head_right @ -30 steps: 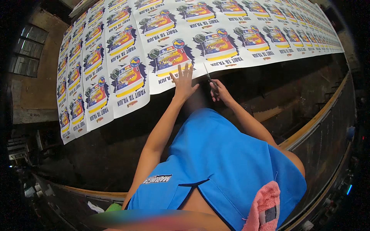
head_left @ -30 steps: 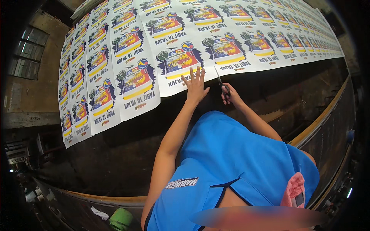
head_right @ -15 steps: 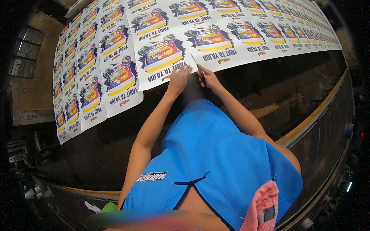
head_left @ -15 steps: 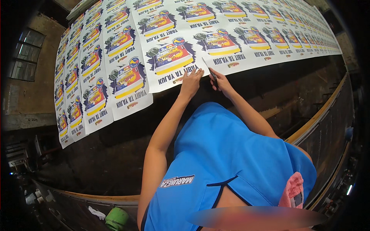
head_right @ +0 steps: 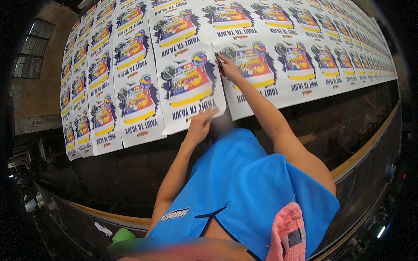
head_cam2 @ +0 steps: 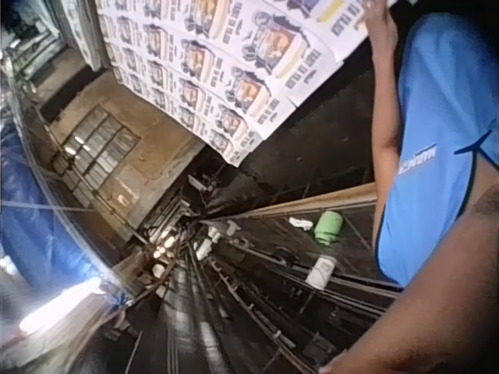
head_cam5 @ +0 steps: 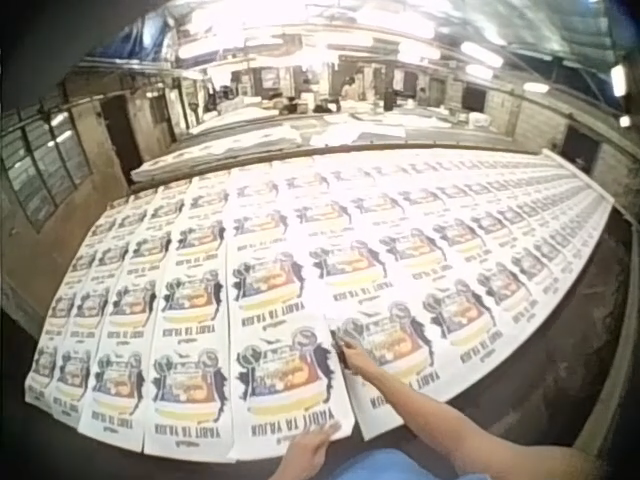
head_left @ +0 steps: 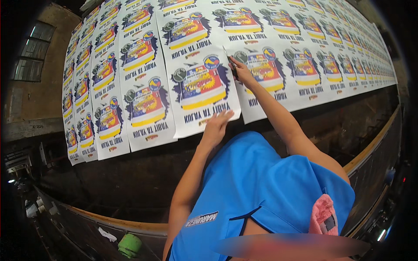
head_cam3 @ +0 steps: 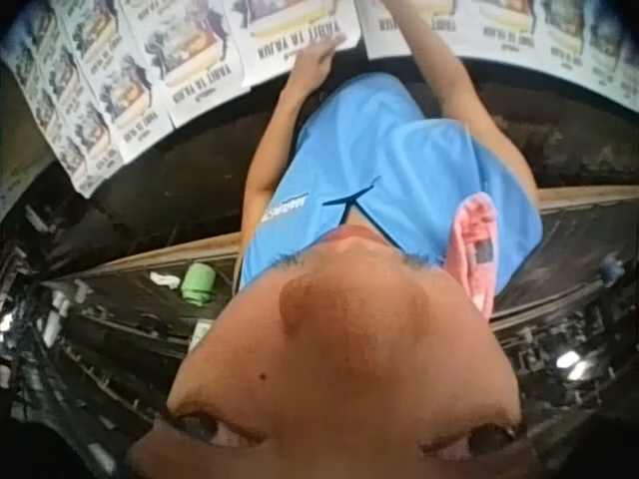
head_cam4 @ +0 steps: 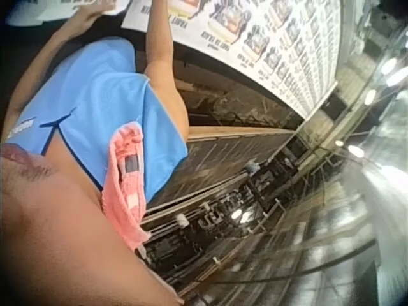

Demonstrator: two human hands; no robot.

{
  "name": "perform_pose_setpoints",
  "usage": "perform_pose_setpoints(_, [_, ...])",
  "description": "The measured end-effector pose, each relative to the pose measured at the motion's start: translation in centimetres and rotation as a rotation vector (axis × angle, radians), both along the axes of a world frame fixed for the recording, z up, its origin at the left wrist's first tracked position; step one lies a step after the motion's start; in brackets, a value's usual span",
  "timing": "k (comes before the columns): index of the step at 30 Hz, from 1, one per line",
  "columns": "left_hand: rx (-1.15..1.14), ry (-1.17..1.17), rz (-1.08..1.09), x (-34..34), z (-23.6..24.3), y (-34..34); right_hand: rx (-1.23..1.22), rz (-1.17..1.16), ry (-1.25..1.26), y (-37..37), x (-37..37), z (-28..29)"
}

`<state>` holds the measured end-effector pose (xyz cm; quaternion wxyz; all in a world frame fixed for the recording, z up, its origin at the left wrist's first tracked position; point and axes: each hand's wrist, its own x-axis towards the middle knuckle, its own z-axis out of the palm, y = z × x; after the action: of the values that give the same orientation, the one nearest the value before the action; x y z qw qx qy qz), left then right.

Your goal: The recorder uses scissors to cut along the printed edge of a large sheet of fabric on an industrial table.

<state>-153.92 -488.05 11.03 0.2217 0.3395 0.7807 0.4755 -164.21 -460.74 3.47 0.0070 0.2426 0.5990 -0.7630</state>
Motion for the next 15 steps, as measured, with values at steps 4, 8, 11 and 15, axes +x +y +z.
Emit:
perform_pose_setpoints(4, [-0.029,-0.219,0.039,-1.2,0.7,0.2,-0.016,0.027,0.042,2.2,-7.2,-1.7])
perform_pose_setpoints(8, [-0.077,-0.473,0.076,-3.1,2.0,1.3,0.065,0.061,0.007,5.3,-15.2,-2.7])
perform_pose_setpoints(11, [-0.094,-0.534,0.117,-4.0,2.2,1.9,0.139,0.066,0.024,7.9,-21.8,-3.3])
perform_pose_setpoints(15, [-0.133,-0.650,0.216,-4.3,2.3,1.9,0.225,0.105,0.037,8.4,-30.9,-4.7])
